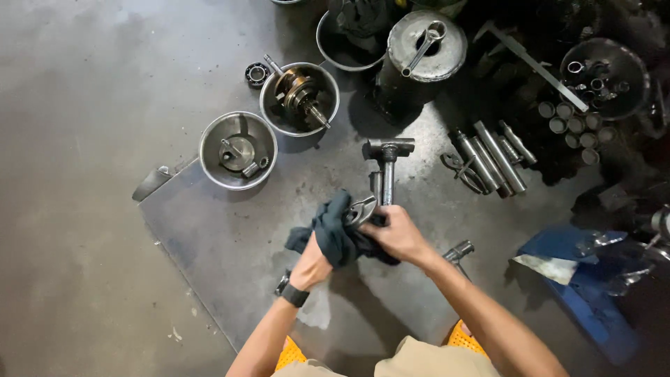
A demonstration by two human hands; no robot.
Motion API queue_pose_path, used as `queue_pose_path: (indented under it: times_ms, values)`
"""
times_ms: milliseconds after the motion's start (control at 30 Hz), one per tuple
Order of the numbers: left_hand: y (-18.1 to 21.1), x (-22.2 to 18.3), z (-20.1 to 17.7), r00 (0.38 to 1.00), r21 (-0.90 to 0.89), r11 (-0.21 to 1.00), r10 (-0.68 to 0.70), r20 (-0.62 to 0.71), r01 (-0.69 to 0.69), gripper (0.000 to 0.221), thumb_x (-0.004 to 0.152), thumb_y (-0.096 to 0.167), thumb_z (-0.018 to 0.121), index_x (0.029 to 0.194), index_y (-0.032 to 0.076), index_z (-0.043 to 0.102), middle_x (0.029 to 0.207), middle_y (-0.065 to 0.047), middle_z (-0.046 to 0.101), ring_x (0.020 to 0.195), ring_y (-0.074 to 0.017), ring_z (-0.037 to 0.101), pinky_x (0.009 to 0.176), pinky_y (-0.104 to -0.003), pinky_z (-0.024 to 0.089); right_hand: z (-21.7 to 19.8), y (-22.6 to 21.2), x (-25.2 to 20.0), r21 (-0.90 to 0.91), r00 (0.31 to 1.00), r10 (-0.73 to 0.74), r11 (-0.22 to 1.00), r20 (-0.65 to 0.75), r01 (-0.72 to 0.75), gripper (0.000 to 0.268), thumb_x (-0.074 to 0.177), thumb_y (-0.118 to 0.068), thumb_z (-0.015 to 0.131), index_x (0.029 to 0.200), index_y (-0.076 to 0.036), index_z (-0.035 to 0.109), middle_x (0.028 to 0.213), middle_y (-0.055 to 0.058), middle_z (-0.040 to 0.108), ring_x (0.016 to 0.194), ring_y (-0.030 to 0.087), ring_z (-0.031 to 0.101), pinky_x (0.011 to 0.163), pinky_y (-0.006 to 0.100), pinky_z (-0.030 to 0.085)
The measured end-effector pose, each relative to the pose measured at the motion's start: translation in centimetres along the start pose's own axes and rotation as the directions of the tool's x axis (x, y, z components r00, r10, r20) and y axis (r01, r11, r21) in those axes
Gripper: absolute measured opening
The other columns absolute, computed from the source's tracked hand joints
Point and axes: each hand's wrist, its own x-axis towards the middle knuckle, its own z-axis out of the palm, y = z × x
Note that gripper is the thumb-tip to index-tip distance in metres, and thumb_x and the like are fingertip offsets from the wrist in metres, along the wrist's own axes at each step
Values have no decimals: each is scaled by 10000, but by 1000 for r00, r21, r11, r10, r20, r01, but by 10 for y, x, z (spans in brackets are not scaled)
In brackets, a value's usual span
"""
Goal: Cleaning and inspecting various motorcycle engine components including a crankshaft and piston pin using a cloth and measuring tools.
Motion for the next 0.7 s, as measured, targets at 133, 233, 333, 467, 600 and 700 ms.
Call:
queue_pose_path:
  times_ms: [133,233,333,467,600,700]
  values:
    - [15,0,14,971,-301,928,-236,-27,217,627,903,171,644,1466,-43,471,1425,-251,554,1332,-438,523,1167,-487,398,6,-10,-8,-384,923,-365,875,-121,296,240,800,-128,809,990,-9,723,901,91,712,827,163,664,785,325,540]
    - [32,8,3,977,-244,964,-146,-158,105,611,857,171,703,1395,-36,500,1374,-250,562,1284,-425,524,1128,-478,412,-10,1,-2,-106,948,-313,942,60,318,233,818,-96,814,1018,-2,739,947,104,724,863,147,650,799,331,551]
    - [17,-4,6,972,-338,935,-168,-167,104,589,831,162,707,1361,-26,531,1298,-227,610,1192,-396,578,1044,-465,456,-12,8,1,94,953,-213,976,215,197,204,833,-85,814,1016,-3,778,962,80,762,871,122,669,806,326,563]
    - [11,5,5,890,-427,824,-448,-91,371,569,879,207,688,1376,-12,517,1229,-188,639,1107,-360,648,989,-418,522,8,-40,-6,-522,816,-571,725,-92,449,306,690,-112,829,970,-9,764,983,77,775,930,179,728,855,349,561]
    - [-4,-6,8,922,-318,881,-384,-42,352,516,943,154,643,1420,-3,525,1254,-193,656,1137,-367,630,994,-387,514,1,-15,1,-464,807,-587,733,-64,497,275,691,-89,840,917,24,731,948,120,724,929,232,686,835,377,554]
    - [-10,-9,-11,998,-294,955,22,-55,-38,586,754,189,739,1286,6,576,1194,-234,650,1079,-415,600,933,-421,467,-8,-13,-2,118,954,-202,977,220,179,152,811,-53,815,919,29,747,890,135,692,807,212,630,752,380,537]
